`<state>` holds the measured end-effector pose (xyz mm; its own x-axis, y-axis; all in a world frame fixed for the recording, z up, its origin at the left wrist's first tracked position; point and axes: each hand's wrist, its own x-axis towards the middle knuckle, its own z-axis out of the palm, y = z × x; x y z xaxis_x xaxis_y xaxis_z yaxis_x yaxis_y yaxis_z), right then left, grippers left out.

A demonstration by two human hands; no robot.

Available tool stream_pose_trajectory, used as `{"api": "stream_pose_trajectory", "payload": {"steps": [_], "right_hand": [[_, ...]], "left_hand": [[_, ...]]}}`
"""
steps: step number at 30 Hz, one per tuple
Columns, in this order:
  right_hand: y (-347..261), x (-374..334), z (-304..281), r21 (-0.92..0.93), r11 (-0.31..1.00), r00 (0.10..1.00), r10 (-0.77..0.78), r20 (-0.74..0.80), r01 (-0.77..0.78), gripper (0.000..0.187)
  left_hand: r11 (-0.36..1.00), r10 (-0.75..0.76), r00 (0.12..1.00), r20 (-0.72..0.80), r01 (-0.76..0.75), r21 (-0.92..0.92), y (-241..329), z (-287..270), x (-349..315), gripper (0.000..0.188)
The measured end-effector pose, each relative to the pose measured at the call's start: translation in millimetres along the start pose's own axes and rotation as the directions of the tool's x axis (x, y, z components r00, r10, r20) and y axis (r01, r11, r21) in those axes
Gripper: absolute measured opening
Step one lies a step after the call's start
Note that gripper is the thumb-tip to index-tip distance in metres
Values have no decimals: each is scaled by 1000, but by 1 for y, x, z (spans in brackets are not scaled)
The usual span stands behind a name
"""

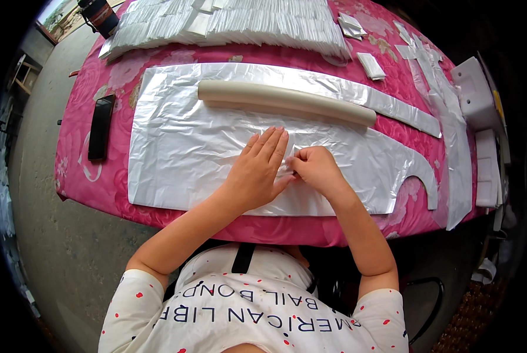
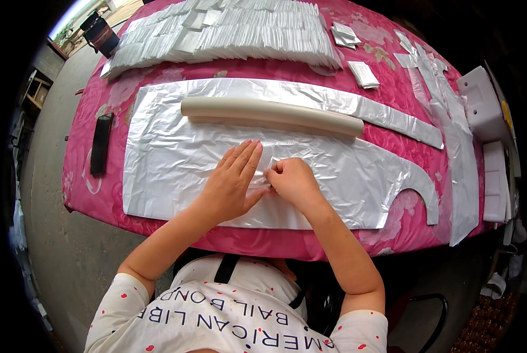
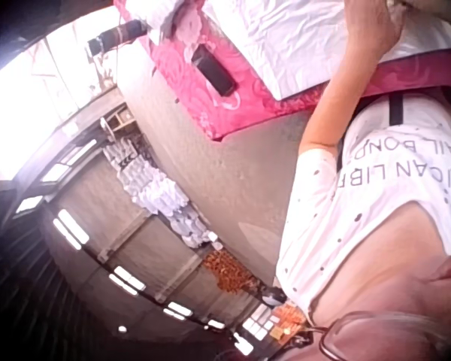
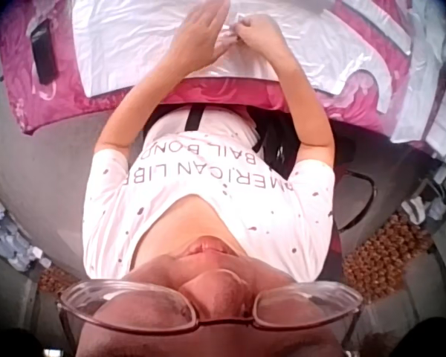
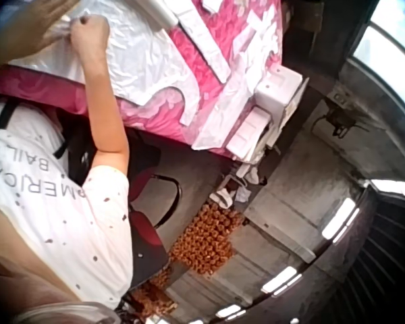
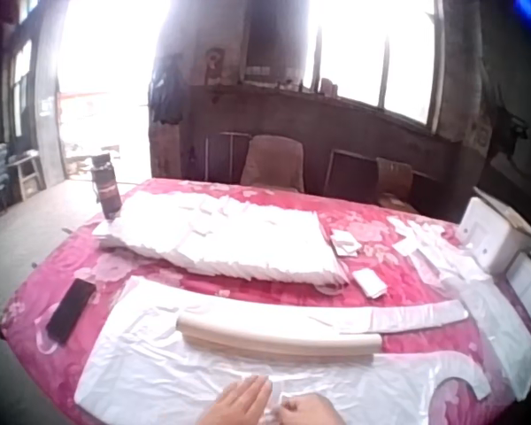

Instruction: The person wraps multiple white rectangular items in clear plastic film on a pink floral tablecloth. They unroll the film, place an item on it, fold the film around the item, and set the wrapped item aside. The person repeats this process for several items, handling them one at a time.

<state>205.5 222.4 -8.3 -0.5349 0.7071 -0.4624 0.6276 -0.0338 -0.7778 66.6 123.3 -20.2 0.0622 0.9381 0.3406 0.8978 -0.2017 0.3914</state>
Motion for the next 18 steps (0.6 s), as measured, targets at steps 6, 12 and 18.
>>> {"api": "stream_pose_trajectory", "payload": {"steps": [6, 12, 18], "right_hand": [[-10, -9, 0, 6, 1000, 1000, 22, -10, -22, 18], [-14, -30, 13, -484, 866, 944, -256, -210, 127, 23], [-12, -37, -8, -722, 670, 918, -374, -130, 171, 25]], "left_hand": [[997, -60, 990, 130, 52, 65, 3, 22, -3, 90], [992, -85, 985, 150, 70, 103, 1, 19, -6, 96], [995, -88, 996, 25, 89, -46, 2, 16, -12, 92]]}}
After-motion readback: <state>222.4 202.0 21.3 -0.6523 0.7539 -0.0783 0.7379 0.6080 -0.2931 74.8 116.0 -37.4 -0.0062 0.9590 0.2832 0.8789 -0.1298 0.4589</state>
